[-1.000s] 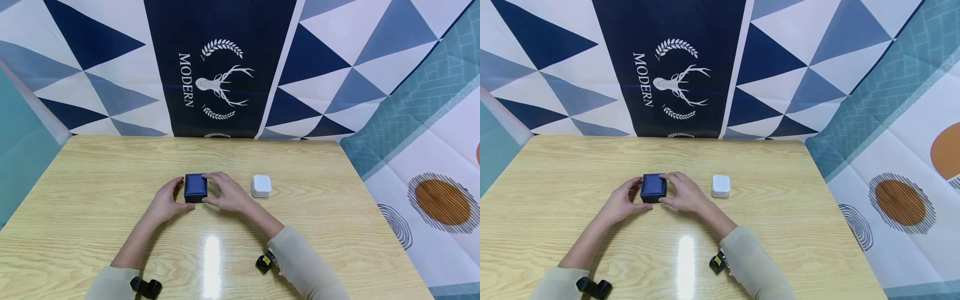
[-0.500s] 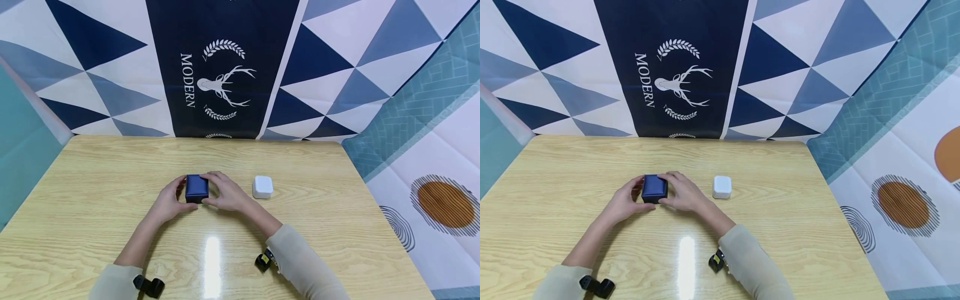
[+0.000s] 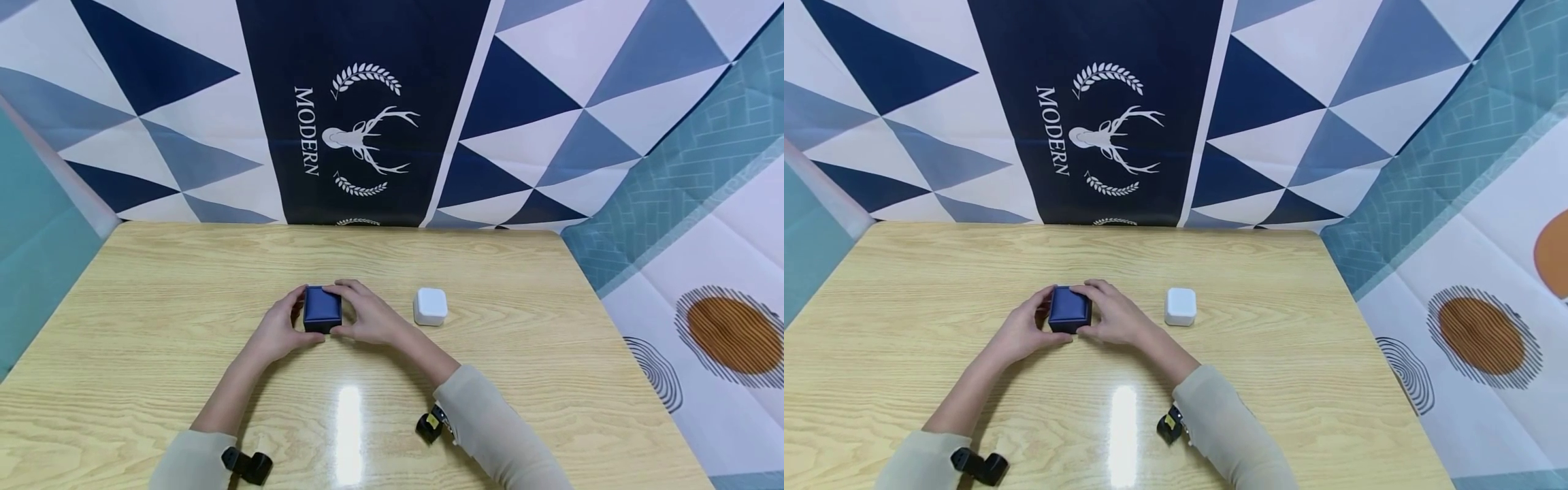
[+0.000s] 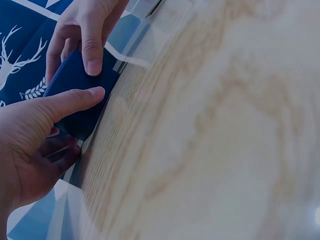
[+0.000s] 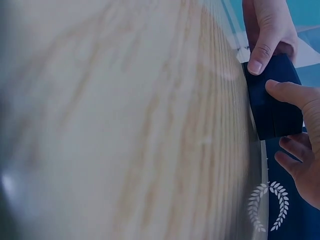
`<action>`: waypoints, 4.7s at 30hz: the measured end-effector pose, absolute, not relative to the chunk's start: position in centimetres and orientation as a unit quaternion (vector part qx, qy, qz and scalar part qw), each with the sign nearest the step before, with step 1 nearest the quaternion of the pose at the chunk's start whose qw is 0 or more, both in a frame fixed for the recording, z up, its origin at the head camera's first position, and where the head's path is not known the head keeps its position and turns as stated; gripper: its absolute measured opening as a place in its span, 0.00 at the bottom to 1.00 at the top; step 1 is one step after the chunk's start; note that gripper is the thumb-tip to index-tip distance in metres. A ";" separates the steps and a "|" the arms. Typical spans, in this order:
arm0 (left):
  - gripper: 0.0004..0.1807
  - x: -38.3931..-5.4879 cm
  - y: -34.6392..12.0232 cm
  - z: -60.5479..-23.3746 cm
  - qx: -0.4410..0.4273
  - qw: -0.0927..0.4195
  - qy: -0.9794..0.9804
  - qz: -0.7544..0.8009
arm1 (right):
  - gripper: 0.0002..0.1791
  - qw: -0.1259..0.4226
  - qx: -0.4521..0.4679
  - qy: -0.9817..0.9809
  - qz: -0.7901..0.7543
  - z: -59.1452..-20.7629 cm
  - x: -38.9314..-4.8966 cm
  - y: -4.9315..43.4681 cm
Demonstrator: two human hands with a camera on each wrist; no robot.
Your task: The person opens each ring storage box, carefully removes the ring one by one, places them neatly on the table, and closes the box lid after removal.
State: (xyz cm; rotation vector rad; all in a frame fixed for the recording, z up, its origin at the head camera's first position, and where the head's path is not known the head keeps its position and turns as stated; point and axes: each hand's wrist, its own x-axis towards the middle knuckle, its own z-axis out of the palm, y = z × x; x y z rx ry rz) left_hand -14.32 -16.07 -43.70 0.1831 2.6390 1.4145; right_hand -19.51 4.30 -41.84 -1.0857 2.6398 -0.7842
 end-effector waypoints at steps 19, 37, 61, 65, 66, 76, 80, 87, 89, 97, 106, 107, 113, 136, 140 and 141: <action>0.51 -14.3 -16.0 -43.9 0.057 0.061 0.892 0.445 | 0.39 0.104 -0.376 0.877 -0.280 -41.7 -19.7 4.4; 0.52 -14.3 -15.9 -43.5 0.051 0.070 0.897 0.433 | 0.37 0.149 -0.344 0.875 -0.305 -41.3 -19.9 4.2; 0.52 -14.2 -16.0 -43.6 0.056 0.061 0.904 0.419 | 0.36 0.154 -0.334 0.860 -0.354 -41.6 -20.5 4.1; 0.52 -14.2 -15.9 -43.5 0.055 0.064 0.905 0.418 | 0.35 0.154 -0.334 0.860 -0.354 -41.6 -20.5 4.1; 0.52 -14.1 -15.9 -43.5 0.054 0.065 0.904 0.418 | 0.35 0.155 -0.334 0.859 -0.355 -41.6 -20.5 4.1; 0.52 -14.2 -15.9 -43.4 0.050 0.069 0.905 0.418 | 0.35 0.164 -0.331 0.850 -0.375 -41.5 -20.6 4.0; 0.52 -14.1 -15.9 -43.3 0.049 0.070 0.905 0.417 | 0.35 0.169 -0.325 0.844 -0.392 -41.6 -20.6 4.0; 0.52 -14.2 -15.9 -43.1 0.045 0.074 0.906 0.414 | 0.35 0.179 -0.309 0.836 -0.416 -41.6 -20.6 4.0; 0.52 -14.2 -15.9 -43.1 0.043 0.075 0.906 0.415 | 0.35 0.182 -0.305 0.834 -0.422 -41.6 -20.6 4.0; 0.52 -14.1 -15.8 -43.0 0.041 0.077 0.906 0.414 | 0.34 0.182 -0.301 0.829 -0.436 -41.7 -20.5 3.9; 0.52 -14.1 -15.8 -43.1 0.044 0.069 0.907 0.414 | 0.33 0.184 -0.290 0.823 -0.453 -41.8 -20.5 3.9; 0.52 -14.1 -15.8 -43.1 0.044 0.069 0.907 0.413 | 0.33 0.186 -0.289 0.822 -0.454 -41.8 -20.5 3.9; 0.53 -14.1 -15.9 -43.1 0.044 0.069 0.907 0.413 | 0.32 0.188 -0.285 0.817 -0.464 -41.9 -20.5 3.8; 0.52 -14.1 -15.8 -42.8 0.046 0.070 0.907 0.413 | 0.30 0.192 -0.272 0.802 -0.496 -42.3 -20.8 3.7; 0.52 -14.1 -15.8 -42.8 0.046 0.069 0.907 0.413 | 0.29 0.192 -0.271 0.803 -0.495 -42.4 -20.9 3.7; 0.52 -14.1 -15.8 -42.8 0.046 0.068 0.907 0.413 | 0.29 0.191 -0.271 0.804 -0.494 -42.4 -20.9 3.7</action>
